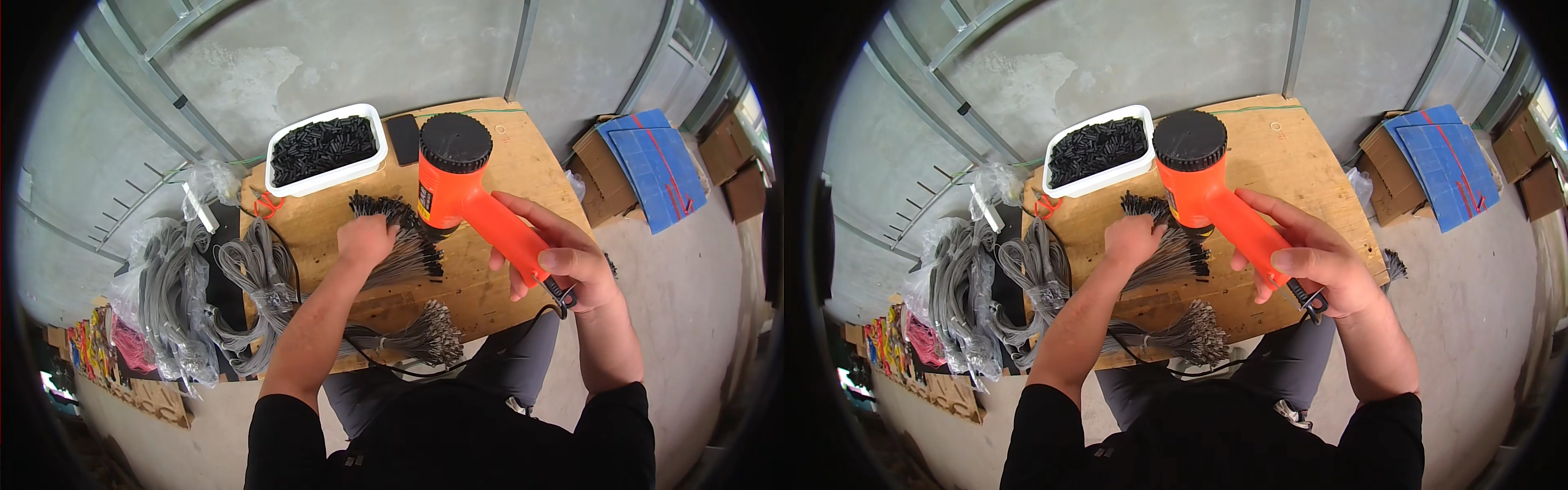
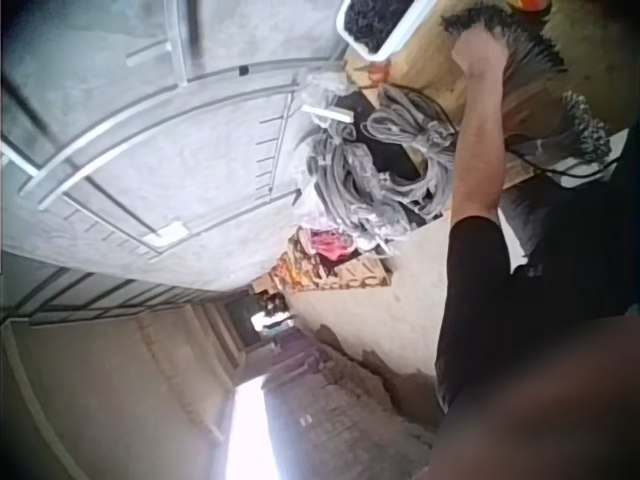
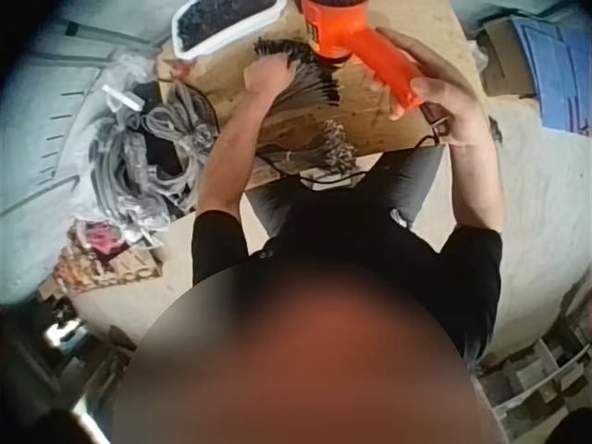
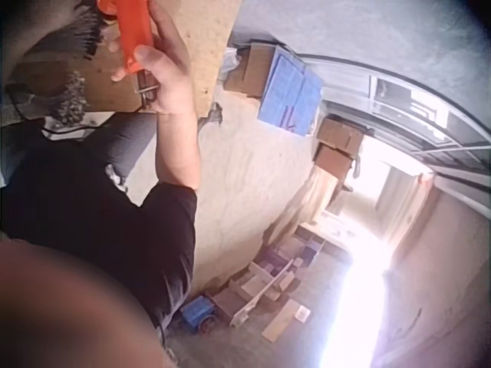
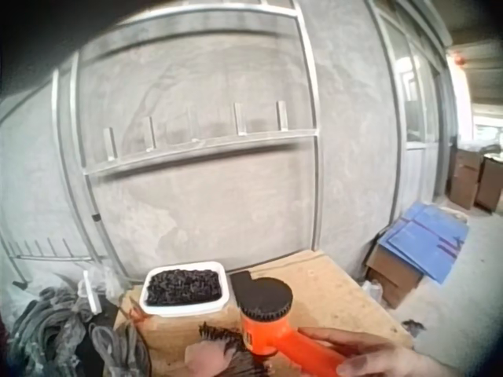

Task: Applying heat shrink tubing to wire terminals and then using a heat gun to shrink them.

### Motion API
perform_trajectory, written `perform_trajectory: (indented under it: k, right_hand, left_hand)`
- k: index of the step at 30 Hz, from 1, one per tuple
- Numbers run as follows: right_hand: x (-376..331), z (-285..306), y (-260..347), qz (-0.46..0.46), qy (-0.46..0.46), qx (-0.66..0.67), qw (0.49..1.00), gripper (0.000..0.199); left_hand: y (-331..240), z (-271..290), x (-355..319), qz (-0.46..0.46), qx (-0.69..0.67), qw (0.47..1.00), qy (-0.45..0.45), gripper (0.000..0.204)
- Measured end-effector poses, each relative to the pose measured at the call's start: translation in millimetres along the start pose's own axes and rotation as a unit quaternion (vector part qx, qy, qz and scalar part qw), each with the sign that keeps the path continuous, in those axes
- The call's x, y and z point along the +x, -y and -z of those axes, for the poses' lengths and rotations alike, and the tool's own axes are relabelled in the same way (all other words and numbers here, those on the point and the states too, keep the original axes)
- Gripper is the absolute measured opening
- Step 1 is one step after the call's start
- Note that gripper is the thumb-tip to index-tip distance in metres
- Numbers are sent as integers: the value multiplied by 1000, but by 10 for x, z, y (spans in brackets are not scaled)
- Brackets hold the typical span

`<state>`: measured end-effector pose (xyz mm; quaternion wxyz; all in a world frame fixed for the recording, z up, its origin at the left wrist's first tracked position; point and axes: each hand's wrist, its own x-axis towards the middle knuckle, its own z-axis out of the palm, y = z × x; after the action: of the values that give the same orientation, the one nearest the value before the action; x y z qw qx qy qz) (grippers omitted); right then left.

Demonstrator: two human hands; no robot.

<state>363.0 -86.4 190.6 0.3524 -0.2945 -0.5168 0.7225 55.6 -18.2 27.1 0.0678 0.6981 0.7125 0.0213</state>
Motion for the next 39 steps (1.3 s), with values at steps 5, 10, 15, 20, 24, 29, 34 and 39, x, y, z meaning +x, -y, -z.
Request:
perform_trajectory:
  k: [5,10,15,20,24,29,34,39]
  right_hand:
    - [76,-48,-2,13,-4,-1,1000,97]
    - [174,-75,-90,24,-3,-1,1000,96]
    - [99,-101,-49,-2,-7,-13,1000,96]
    - [10,-63,-39,-26,1,-9,1000,99]
    - [-75,-30,-62,-33,11,-4,999,101]
    - [-151,-59,-61,-39,25,3,999,101]
    - [-263,-49,-109,-47,30,6,998,102]
    - [-350,-61,-132,-55,9,28,998,101]
  left_hand:
    - [102,22,-116,37,-8,999,-12,34]
    - [290,132,-509,47,-52,996,-64,34]
    - [470,290,-1124,36,-123,984,-123,30]
    - [629,317,-1574,29,-162,975,-153,25]
    - [702,290,-1760,73,-205,964,-156,24]
    - [725,232,-1813,83,-223,958,-158,23]
    - [702,203,-1812,82,-226,957,-160,24]
    - [603,153,-1837,25,-240,958,-156,21]
